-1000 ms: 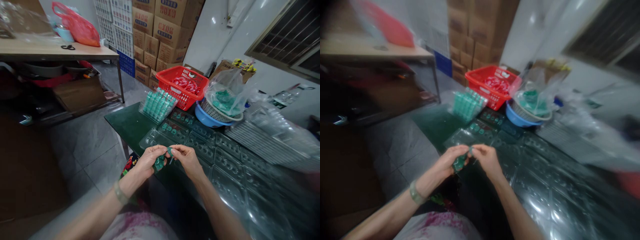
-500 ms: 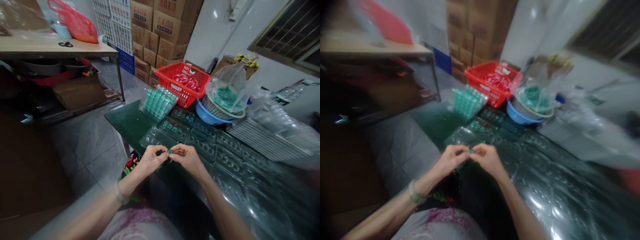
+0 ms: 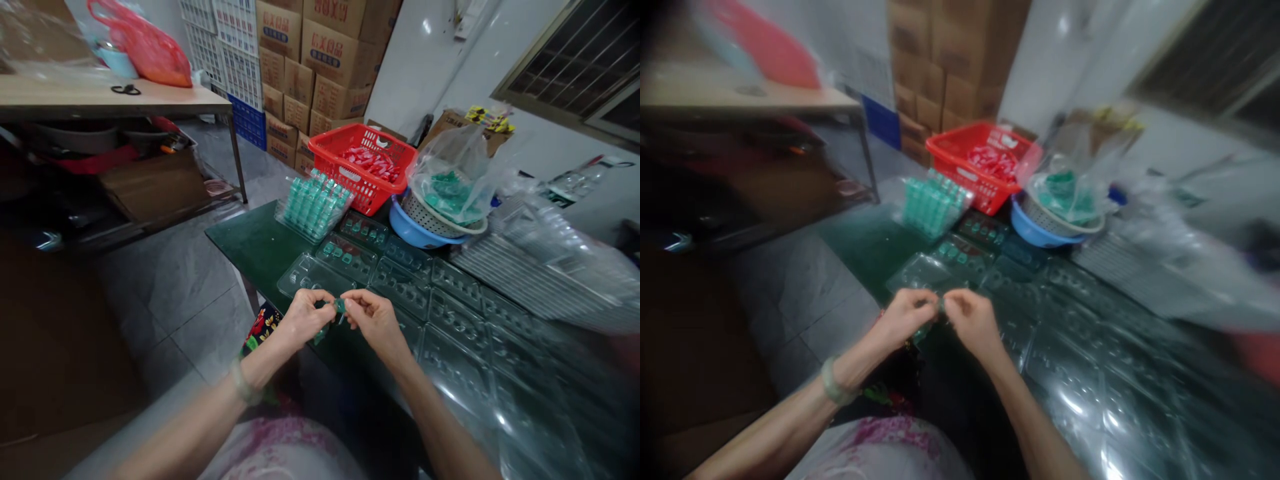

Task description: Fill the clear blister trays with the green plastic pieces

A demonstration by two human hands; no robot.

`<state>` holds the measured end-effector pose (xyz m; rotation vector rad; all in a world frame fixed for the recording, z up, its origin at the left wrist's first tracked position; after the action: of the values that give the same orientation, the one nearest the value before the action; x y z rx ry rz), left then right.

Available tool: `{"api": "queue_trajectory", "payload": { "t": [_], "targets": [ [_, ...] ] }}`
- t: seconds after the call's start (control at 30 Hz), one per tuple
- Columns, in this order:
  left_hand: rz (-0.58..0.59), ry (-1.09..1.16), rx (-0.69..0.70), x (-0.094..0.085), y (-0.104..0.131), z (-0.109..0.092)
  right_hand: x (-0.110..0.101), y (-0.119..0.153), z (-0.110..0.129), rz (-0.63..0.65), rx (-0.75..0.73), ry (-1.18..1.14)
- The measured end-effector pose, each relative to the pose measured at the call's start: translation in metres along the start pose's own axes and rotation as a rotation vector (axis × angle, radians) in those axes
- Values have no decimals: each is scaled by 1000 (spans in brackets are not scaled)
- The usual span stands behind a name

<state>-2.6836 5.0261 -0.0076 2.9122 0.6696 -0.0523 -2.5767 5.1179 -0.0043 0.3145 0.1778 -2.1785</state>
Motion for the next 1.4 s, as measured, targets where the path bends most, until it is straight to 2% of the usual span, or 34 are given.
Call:
{"api": "queue_trajectory", "payload": {
  "t": [0.1,0.17,0.4,0.6,0.7,0.8,0.87,0.93,1.03,1.1,1.27,1.4],
  "targets": [
    [27,180,-56,2,-2,8,-5,2,4,118,31,-102],
    [73,278,-76,5,-3,11,-8,4,3,139,43,-137],
    [166,457,-130,10,-5,12,-11,5,-3,70,76,-180],
    [192,394,-63,12,-8,13,-10,1,-10,51,82,-246],
    [184,418,-59,11,-10,11,-16,-7,-11,32,72,-221],
    [204,497,-58,9,-11,8,-33,-28,-11,-75,-29,-21],
    [224,584,-73,8,-10,7,-46,-49,-13,-189,-144,190],
    [231,671,-104,5,-8,8,-56,-71,-19,-250,-235,414],
    [234,762,-164,2,-6,12,-60,-97,-35,-215,-276,687],
    [229,799,-196,0,-4,14,-60,-106,-43,-167,-281,769],
    [190,832,-211,-3,-3,13,-54,-107,-42,-32,-331,887],
    [188,834,-221,0,-5,14,-46,-107,-35,-17,-297,1050]
  ]
}}
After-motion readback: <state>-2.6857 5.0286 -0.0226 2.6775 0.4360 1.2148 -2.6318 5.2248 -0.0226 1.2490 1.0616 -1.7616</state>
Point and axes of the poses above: each hand's wrist, its own y-axis away from the middle knuckle, its own x-axis out of the palm, z = x × y, the point moved 3 cm from there along -y, towards the middle knuckle, and after that the axes turned 3 degrees about z, right-handed, at the moved point
